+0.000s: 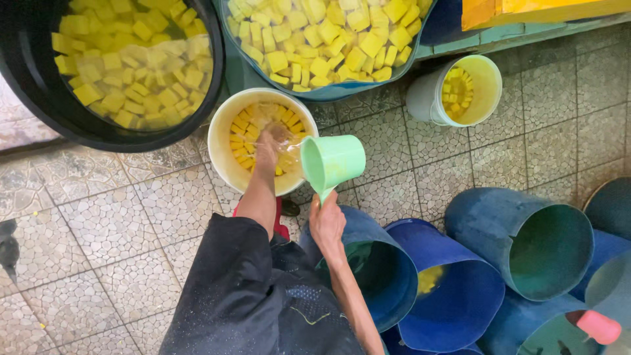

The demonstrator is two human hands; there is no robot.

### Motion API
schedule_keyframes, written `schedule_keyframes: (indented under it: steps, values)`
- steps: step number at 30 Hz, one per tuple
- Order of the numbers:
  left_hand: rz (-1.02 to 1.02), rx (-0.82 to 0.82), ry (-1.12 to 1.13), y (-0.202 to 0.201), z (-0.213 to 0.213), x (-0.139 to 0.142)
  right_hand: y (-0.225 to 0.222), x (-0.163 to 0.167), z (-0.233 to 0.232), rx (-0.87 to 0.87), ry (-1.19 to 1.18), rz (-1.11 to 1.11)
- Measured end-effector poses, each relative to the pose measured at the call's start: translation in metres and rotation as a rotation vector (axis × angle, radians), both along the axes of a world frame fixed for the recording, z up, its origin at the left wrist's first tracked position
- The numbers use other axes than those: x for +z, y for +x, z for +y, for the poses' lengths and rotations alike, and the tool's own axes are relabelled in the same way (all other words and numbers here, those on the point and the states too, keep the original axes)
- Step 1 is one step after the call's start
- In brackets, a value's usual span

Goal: The person rinses yellow foam blocks in a large black basin of water, squeezing and turning them by hand, then places the rinsed blocks into a white bucket beside the basin. They occasionally reach into the bucket to rearrange the blocks and add water with a small cup.

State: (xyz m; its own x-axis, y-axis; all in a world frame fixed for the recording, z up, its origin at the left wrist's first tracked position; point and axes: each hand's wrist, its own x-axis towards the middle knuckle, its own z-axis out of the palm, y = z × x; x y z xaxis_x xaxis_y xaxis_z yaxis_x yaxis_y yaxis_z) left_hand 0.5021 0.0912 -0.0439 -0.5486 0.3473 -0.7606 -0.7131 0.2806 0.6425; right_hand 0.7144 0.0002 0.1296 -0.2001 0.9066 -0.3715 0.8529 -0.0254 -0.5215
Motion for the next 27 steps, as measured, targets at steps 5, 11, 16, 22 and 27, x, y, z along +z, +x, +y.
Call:
schedule_keyframes:
  steps: [5, 11, 16, 22, 27]
  values:
    - [0.164, -0.215, -0.332, -0.003, -0.003, -0.011, -0.031, -0.012, 0.001, 0.028, 0.14, 0.107]
    - [0.276, -0.522, -0.501, 0.01, -0.002, 0.018, -0.019, -0.035, -0.013, 0.003, 0.272, -0.009]
    - [0.739, -1.1, -0.322, 0.014, -0.033, 0.049, 0.04, -0.041, -0.067, -0.608, 0.211, 0.306]
    - [0.584, -1.172, 0.129, -0.005, -0.096, 0.071, 0.125, -0.055, -0.193, -1.684, 0.026, 0.894]
    - [0.513, -1.073, 0.234, -0.038, -0.142, 0.098, 0.175, -0.065, -0.293, -1.86, 0.07, 0.872]
